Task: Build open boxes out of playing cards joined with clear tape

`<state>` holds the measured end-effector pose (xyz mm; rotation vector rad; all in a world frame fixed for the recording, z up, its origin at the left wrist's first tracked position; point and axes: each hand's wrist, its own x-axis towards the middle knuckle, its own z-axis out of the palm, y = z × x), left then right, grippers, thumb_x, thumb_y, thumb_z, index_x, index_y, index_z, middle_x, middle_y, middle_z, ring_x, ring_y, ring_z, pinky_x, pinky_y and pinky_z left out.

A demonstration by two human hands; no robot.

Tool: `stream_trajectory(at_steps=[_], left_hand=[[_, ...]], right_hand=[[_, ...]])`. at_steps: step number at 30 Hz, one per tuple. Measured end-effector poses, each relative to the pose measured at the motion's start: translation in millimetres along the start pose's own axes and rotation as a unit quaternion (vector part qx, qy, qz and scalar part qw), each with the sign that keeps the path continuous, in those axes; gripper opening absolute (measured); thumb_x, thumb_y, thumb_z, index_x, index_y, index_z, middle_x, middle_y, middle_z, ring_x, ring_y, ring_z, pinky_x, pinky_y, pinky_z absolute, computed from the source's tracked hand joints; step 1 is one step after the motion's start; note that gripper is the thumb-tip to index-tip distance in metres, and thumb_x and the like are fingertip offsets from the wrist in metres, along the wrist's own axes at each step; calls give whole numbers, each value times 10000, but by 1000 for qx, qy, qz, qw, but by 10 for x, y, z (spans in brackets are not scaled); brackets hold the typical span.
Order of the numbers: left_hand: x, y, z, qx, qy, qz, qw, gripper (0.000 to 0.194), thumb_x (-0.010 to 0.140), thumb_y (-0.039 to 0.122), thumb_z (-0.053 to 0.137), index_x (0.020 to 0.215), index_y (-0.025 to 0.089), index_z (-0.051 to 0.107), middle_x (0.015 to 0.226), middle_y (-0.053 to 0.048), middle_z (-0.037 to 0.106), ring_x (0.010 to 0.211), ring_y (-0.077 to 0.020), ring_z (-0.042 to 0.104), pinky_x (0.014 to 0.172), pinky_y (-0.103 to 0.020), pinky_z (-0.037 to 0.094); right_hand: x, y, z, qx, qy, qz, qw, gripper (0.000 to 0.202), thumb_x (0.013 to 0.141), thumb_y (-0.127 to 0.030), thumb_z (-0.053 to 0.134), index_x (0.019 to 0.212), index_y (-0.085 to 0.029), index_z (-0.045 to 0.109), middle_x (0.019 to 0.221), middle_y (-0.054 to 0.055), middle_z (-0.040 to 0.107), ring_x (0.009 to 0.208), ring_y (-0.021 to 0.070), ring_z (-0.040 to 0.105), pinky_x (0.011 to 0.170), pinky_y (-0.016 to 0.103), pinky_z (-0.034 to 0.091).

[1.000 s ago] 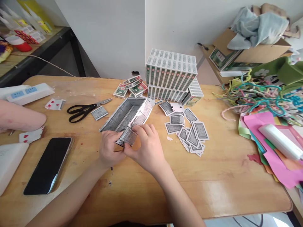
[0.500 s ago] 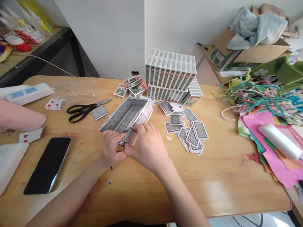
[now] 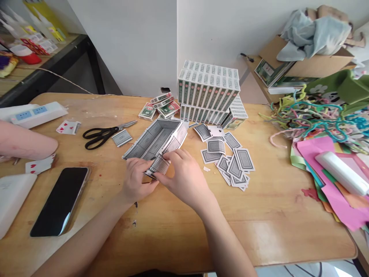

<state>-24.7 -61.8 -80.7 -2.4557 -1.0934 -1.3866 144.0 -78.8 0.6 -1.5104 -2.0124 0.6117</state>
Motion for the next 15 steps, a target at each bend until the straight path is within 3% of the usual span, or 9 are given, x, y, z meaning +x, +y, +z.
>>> stream_trajectory(at_steps=[15], left_hand=[[31,18,-15,6,-2,9,1000,407,692,77,616,1075,144,493,765,-60,629,683,-199,593,654,-346,441]], right_hand=[[71,-39,-35,-58,-8,13,998,246,687,-304,687,888,-190,601,935,82,681,870,239,649,746,357,513]])
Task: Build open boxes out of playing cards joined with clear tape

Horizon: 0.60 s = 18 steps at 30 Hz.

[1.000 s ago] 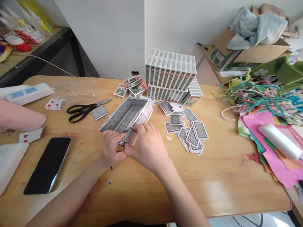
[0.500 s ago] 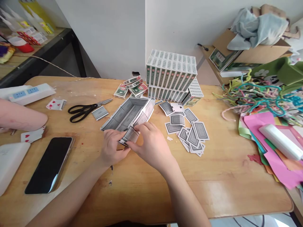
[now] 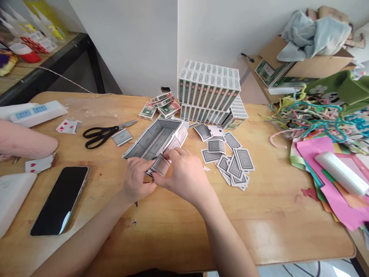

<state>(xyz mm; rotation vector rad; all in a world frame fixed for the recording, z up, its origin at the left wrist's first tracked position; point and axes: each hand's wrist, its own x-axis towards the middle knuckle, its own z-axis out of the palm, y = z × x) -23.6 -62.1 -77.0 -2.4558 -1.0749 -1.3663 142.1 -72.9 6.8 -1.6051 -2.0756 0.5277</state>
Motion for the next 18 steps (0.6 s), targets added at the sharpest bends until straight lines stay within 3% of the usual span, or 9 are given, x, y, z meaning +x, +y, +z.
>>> stream_trajectory(at_steps=[11,18], left_hand=[[20,19,15,5,18,15,1000,348,747,84,565,1073,174,484,740,-27,598,661,-169,575,643,-325,437],[13,29,24,-3,19,21,1000,325,732,83,584,1038,153,501,727,-38,601,654,-178,574,632,-336,430]], right_hand=[[33,-41,80,-122,25,-44,991,202,640,-318,595,778,-172,570,760,79,651,726,243,606,633,334,411],[51,-35,60,-135,8,-50,990,172,642,-306,574,751,-174,561,746,77,645,688,222,578,640,325,383]])
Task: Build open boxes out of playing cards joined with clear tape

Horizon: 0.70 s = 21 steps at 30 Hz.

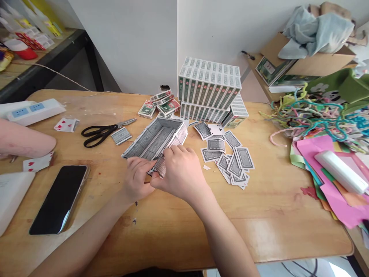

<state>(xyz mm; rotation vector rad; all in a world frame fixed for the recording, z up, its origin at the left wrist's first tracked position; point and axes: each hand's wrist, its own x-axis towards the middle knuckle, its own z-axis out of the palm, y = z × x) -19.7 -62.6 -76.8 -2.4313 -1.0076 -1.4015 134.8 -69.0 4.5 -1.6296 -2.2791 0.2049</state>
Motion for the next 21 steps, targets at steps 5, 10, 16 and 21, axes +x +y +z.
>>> stream_trajectory(at_steps=[5,10,16,21], left_hand=[[-4,10,6,-1,2,-1,1000,321,725,72,596,1024,143,505,718,-43,610,648,-180,576,625,-338,427],[-5,18,6,-7,2,-1,1000,333,734,80,595,1038,168,492,725,-28,622,650,-173,587,632,-332,427],[-26,11,9,-9,-2,-4,1000,331,732,88,592,1038,164,490,731,-38,628,655,-180,591,635,-335,429],[-44,3,15,-8,-1,-8,1000,358,732,91,589,1063,177,482,743,-33,634,659,-180,597,645,-336,431]], right_hand=[[20,-5,-17,17,-16,7,1000,165,635,-300,579,740,-176,555,746,72,639,685,213,564,630,315,378],[20,16,-2,45,-23,8,999,164,632,-299,574,740,-180,543,760,64,629,697,206,554,627,306,386],[26,33,16,67,-23,0,997,121,635,-276,564,707,-192,514,750,54,617,700,197,540,636,299,390],[25,25,31,88,-15,4,996,108,631,-255,556,693,-201,486,754,44,613,717,194,537,642,297,394]])
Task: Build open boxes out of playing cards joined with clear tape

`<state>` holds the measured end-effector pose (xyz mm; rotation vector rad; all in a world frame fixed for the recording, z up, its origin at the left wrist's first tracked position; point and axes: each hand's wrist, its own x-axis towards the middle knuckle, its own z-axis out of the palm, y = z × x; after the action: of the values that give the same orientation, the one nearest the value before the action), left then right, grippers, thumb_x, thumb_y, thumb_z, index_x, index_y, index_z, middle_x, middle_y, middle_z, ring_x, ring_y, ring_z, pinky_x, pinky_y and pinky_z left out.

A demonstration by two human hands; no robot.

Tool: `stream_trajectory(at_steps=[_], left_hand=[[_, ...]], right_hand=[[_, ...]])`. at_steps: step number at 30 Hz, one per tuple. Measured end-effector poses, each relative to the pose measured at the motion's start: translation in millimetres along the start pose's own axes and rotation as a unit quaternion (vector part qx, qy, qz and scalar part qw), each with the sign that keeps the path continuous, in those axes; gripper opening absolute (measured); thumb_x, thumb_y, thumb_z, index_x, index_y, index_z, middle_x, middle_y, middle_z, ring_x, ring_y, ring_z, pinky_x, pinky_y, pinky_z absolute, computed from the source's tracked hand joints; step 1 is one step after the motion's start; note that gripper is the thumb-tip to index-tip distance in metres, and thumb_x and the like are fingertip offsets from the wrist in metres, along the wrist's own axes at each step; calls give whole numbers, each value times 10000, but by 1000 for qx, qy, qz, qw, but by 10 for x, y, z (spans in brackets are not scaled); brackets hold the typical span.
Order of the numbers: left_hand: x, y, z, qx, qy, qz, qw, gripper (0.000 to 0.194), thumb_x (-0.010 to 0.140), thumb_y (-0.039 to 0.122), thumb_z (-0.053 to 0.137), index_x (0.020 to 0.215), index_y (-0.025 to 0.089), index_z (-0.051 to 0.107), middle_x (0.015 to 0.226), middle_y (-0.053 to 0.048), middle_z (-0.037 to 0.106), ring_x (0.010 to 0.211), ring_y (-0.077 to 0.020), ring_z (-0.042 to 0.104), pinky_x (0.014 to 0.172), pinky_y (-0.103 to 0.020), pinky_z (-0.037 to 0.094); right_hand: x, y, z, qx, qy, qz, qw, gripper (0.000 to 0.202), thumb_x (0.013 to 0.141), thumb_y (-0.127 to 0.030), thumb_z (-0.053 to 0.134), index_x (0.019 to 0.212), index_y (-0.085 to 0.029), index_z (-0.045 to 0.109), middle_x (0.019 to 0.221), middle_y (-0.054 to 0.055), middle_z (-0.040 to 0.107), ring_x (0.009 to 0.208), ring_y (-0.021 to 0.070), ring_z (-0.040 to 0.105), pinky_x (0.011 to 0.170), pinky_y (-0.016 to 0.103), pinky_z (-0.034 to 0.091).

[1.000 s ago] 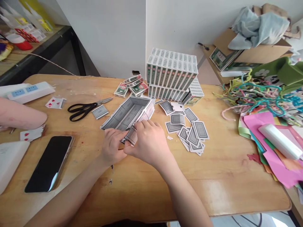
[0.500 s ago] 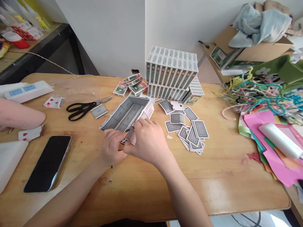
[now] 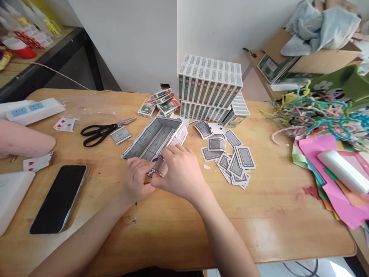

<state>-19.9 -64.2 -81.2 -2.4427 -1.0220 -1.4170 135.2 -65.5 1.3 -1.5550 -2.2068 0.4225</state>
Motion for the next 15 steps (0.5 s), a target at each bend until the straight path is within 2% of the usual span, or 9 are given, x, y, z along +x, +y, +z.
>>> stream_trajectory(at_steps=[15], left_hand=[[-21,2,-7,-15,8,-43,999,406,699,91,603,1073,202,492,782,-28,631,713,-190,600,657,-344,427]], right_hand=[[-28,-51,14,52,3,27,998,135,653,-211,584,737,-210,478,810,39,593,799,210,542,710,321,430]])
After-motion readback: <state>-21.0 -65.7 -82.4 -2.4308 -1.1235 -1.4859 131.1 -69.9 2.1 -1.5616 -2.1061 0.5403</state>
